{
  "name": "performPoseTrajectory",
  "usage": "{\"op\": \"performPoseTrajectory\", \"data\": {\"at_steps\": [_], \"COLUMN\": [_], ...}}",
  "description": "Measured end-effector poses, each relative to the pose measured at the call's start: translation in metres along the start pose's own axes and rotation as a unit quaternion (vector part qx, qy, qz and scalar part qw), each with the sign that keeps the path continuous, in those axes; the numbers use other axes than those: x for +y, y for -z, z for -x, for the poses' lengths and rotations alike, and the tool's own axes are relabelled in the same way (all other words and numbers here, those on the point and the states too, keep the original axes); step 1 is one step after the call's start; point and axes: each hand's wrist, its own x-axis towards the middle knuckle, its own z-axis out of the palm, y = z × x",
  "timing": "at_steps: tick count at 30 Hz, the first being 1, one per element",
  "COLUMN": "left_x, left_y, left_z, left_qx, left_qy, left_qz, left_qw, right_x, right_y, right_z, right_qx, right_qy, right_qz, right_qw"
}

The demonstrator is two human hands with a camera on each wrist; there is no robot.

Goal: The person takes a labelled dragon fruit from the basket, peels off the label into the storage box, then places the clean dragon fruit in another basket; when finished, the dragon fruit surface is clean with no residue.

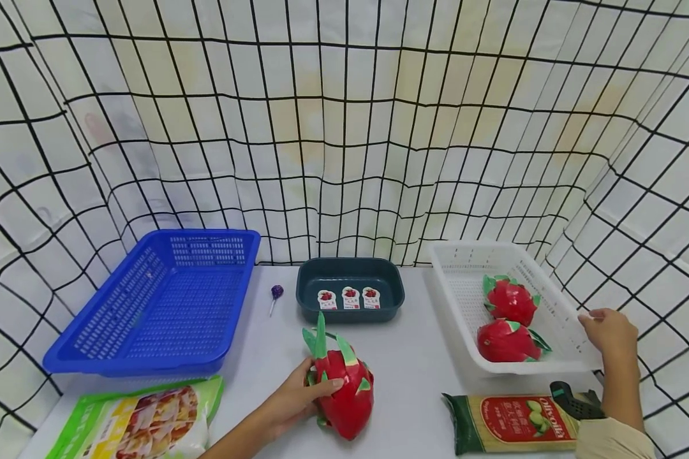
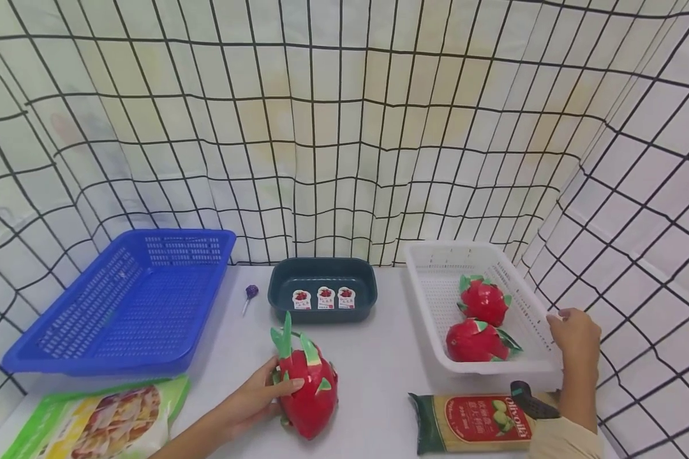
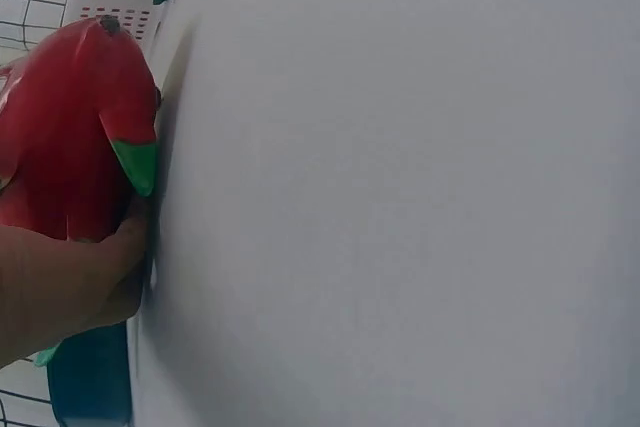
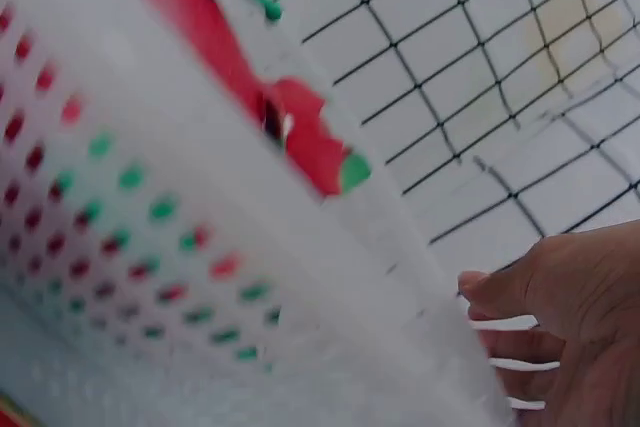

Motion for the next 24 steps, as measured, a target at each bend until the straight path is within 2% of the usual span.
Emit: {"op": "performPoseTrajectory", "data": {"at_steps": [3,5,11,14,17,21,24], "left_x": [-0.001,-0.002,-0.007,-0.005,0.003,0.026,0.048], "left_y": [-0.005,-0.007,-0.014,-0.016,-0.022,-0.038,-0.053], "left_z": [-0.004,-0.006,-0.012,-0.016,-0.020,-0.031,-0.043], "left_qx": [0.028,0.041,0.040,0.023,-0.002,-0.047,-0.083], "left_qy": [-0.003,-0.007,-0.027,-0.023,-0.022,-0.044,-0.067], "left_qz": [-0.009,-0.012,-0.003,0.008,0.024,0.072,0.114], "left_qw": [0.9996,0.9991,0.9988,0.9995,0.9995,0.9953,0.9877], "right_x": [0.014,0.019,0.020,0.019,0.019,0.020,0.021], "right_y": [-0.006,-0.009,-0.017,-0.022,-0.025,-0.028,-0.031], "right_z": [-0.004,-0.005,-0.007,-0.006,-0.004,-0.004,-0.006], "right_qx": [-0.008,0.001,0.038,0.052,0.060,0.066,0.073], "right_qy": [-0.006,-0.002,-0.003,0.004,0.003,-0.007,-0.010], "right_qz": [-0.012,-0.026,-0.057,-0.056,-0.055,-0.050,-0.051], "right_qw": [0.9999,0.9997,0.9976,0.9970,0.9967,0.9965,0.9960]}}
